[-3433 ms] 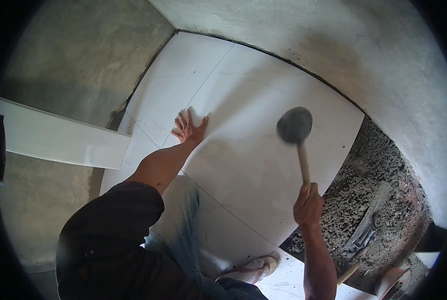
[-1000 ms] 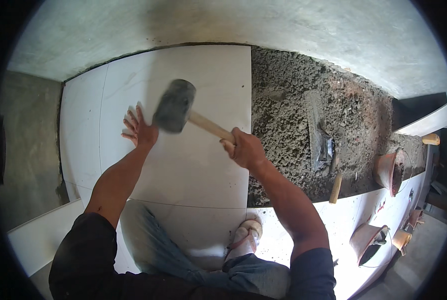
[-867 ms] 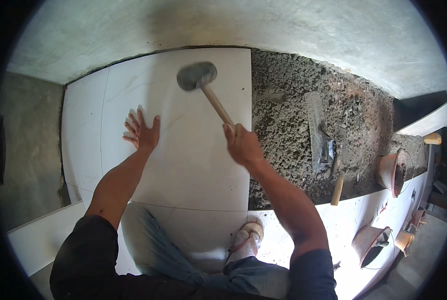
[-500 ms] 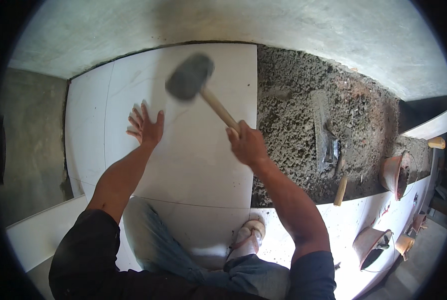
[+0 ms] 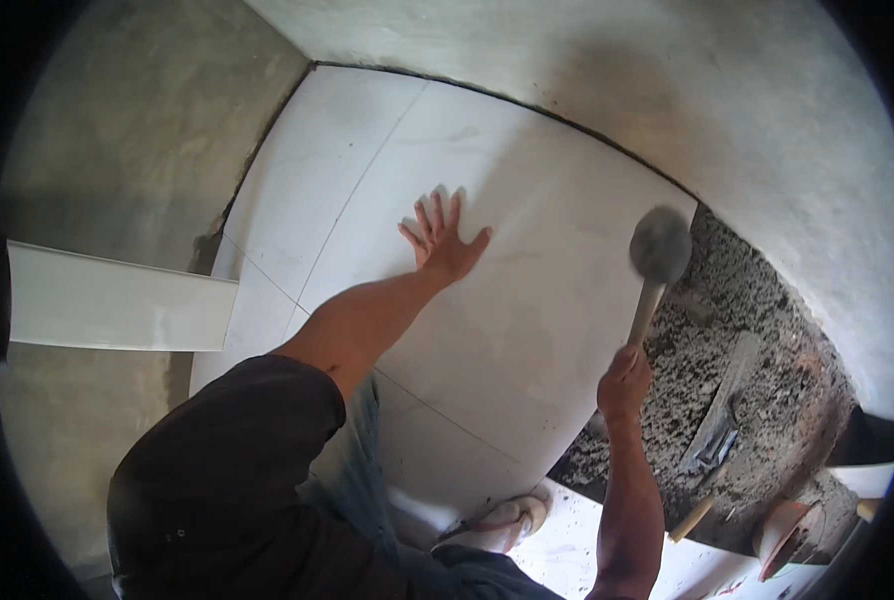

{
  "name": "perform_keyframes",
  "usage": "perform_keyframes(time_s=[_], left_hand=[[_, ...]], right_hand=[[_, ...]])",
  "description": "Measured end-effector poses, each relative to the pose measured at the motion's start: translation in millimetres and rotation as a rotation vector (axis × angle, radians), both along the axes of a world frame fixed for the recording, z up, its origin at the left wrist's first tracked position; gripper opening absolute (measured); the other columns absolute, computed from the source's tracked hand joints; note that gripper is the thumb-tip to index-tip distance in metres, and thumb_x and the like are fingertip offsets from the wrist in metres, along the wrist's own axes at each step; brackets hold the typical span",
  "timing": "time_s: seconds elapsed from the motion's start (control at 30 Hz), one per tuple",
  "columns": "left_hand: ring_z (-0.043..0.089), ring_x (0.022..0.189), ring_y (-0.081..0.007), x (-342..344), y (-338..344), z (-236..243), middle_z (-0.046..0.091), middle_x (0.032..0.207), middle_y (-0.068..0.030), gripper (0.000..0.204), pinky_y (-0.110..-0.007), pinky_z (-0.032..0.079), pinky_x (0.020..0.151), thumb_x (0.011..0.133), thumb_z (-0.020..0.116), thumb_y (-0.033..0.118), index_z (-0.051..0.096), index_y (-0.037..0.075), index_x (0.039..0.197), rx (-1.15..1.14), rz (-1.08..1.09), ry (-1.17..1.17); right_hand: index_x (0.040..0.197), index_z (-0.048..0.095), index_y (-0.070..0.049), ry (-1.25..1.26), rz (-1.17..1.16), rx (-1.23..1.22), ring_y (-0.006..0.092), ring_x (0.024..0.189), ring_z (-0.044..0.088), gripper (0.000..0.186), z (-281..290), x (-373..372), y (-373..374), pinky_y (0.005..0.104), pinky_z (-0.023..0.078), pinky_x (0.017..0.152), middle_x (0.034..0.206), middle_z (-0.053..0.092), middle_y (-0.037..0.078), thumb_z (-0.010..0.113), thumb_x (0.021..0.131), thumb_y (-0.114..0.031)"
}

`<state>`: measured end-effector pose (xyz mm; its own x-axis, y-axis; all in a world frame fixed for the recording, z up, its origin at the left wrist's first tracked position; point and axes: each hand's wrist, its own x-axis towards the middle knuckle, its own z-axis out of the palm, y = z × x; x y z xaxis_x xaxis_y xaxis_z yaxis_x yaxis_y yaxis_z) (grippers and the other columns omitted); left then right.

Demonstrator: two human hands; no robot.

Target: The person positions white tiles onto a bed of wet mortar, taps them into place with a rubber mallet, and uses a trowel to spread and level mortar for subsequent tiles.

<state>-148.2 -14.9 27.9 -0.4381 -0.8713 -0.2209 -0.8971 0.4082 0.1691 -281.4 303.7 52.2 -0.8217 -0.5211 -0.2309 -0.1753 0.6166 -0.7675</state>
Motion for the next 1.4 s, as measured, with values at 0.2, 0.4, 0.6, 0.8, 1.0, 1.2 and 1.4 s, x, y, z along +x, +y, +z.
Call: perform_keyframes(time_s=[0.2,0.4,0.6,0.8,1.0,1.2,1.4], left_hand=[[-0.010,0.146,-0.0326,-0.4,3.6,7.6,-0.002,0.160,-0.0079,0.087,-0.063,-0.008,0.110,0.085,0.042,0.067,0.008,0.026,0.153,0.013,0.006,-0.002],[-0.009,0.146,-0.0308,10.0,-24.2,9.8,-0.001,0.160,-0.0071,0.088,-0.062,-0.006,0.111,0.085,0.041,0.070,0.007,0.026,0.153,-0.017,-0.004,-0.025],[-0.011,0.146,-0.0302,10.3,-29.7,15.5,-0.004,0.160,-0.0068,0.088,-0.062,-0.006,0.112,0.085,0.038,0.071,0.005,0.026,0.153,0.032,-0.012,-0.035],[-0.010,0.146,-0.0308,15.6,-45.3,17.7,-0.003,0.160,-0.0082,0.088,-0.062,-0.006,0.112,0.086,0.037,0.072,0.006,0.024,0.154,0.075,-0.016,-0.027],[-0.007,0.146,-0.0334,10.3,-113.2,-0.7,0.000,0.160,-0.0100,0.087,-0.062,-0.005,0.112,0.086,0.035,0.072,0.008,0.025,0.153,0.003,-0.079,-0.025],[-0.005,0.146,-0.0341,-10.4,-181.7,-1.3,0.001,0.160,-0.0108,0.086,-0.062,-0.004,0.112,0.085,0.034,0.074,0.010,0.028,0.153,-0.073,-0.156,-0.038],[-0.006,0.146,-0.0332,-21.3,-206.4,-10.6,0.001,0.160,-0.0117,0.086,-0.059,-0.004,0.113,0.085,0.032,0.075,0.010,0.028,0.153,-0.086,-0.175,-0.008]], right_hand=[[0.059,0.042,-0.001,-0.201,-0.056,-0.143,0.0223,0.048,0.048,0.068,0.0,-13.1,-15.6,0.0374,0.039,0.048,0.053,0.045,0.009,0.024,0.100,-0.053],[0.063,0.042,-0.008,-0.518,-0.105,-0.009,0.0128,0.036,0.041,0.066,32.9,-12.6,-35.4,0.0275,0.034,0.034,0.047,0.039,0.001,0.026,0.097,-0.062],[0.074,0.044,-0.008,-0.942,-0.191,0.027,0.0116,0.037,0.038,0.063,38.4,-9.1,-48.9,0.0267,0.032,0.033,0.048,0.037,-0.001,0.029,0.095,-0.065],[0.075,0.044,-0.011,-0.536,-0.474,-0.435,0.0113,0.038,0.037,0.064,52.4,30.7,-116.5,0.0262,0.032,0.033,0.052,0.039,-0.003,0.032,0.090,-0.072],[0.074,0.044,-0.010,-0.656,-0.449,-0.183,0.0142,0.036,0.039,0.062,62.5,28.3,-104.8,0.0287,0.035,0.033,0.050,0.040,0.001,0.028,0.094,-0.066],[0.074,0.042,-0.011,-0.661,-0.566,-0.072,0.0146,0.036,0.040,0.062,41.3,18.4,-96.7,0.0289,0.037,0.034,0.051,0.041,0.002,0.028,0.093,-0.068],[0.075,0.041,-0.015,-0.902,-0.605,-0.141,0.0099,0.034,0.032,0.058,29.6,43.8,-106.7,0.0249,0.028,0.030,0.051,0.039,-0.001,0.028,0.093,-0.068]])
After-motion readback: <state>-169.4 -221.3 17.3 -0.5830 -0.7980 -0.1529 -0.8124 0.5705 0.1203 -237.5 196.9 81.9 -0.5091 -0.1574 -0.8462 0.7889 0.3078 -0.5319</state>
